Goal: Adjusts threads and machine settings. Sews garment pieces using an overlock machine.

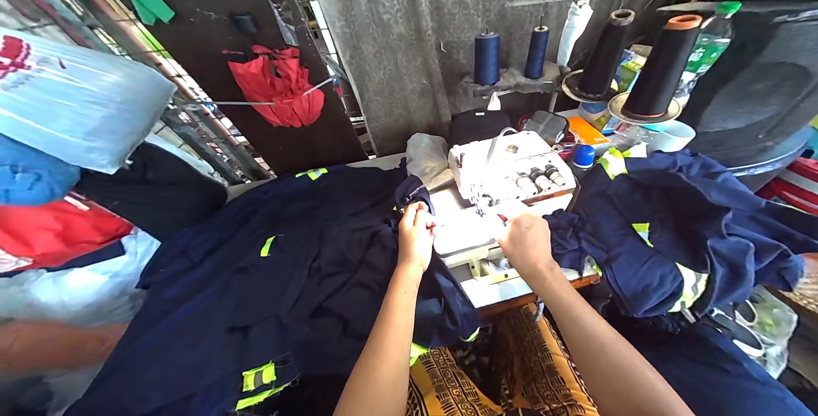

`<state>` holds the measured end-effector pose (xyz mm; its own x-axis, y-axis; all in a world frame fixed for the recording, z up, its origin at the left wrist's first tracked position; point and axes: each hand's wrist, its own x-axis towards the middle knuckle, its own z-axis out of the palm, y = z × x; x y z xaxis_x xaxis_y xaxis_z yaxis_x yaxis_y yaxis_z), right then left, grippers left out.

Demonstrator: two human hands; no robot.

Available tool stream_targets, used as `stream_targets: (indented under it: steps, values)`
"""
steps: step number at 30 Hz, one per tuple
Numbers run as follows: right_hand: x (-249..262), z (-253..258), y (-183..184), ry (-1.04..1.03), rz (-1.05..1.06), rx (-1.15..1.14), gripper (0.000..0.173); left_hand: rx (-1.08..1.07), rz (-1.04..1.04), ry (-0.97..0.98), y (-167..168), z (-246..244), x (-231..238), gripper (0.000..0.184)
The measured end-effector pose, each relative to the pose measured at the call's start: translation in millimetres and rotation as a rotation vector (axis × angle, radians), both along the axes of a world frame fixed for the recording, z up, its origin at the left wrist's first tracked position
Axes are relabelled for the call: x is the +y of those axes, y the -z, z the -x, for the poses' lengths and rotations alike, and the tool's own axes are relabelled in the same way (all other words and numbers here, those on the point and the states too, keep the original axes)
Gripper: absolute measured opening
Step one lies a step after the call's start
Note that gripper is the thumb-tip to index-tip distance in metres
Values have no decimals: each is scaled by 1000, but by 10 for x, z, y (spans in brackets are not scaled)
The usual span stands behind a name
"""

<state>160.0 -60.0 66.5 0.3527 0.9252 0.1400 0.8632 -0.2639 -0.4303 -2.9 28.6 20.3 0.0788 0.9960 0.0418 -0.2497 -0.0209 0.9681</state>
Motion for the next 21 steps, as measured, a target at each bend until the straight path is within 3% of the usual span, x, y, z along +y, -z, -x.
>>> stream_targets:
  steps: [6, 10, 13, 21]
  values:
    - [87, 22, 45, -40, 92, 62, 27, 146, -77, 39, -1, -55, -4, 16]
    - [37, -42, 177, -91, -53, 76, 23, 159, -120, 73, -30, -109, 16, 16]
    - [-42, -64, 130, -12, -164, 56, 21, 184, -102, 70, -40, -151, 49, 16]
    - [90, -14, -13, -56, 134, 54, 28, 287, -104, 76, 10, -174, 65, 19]
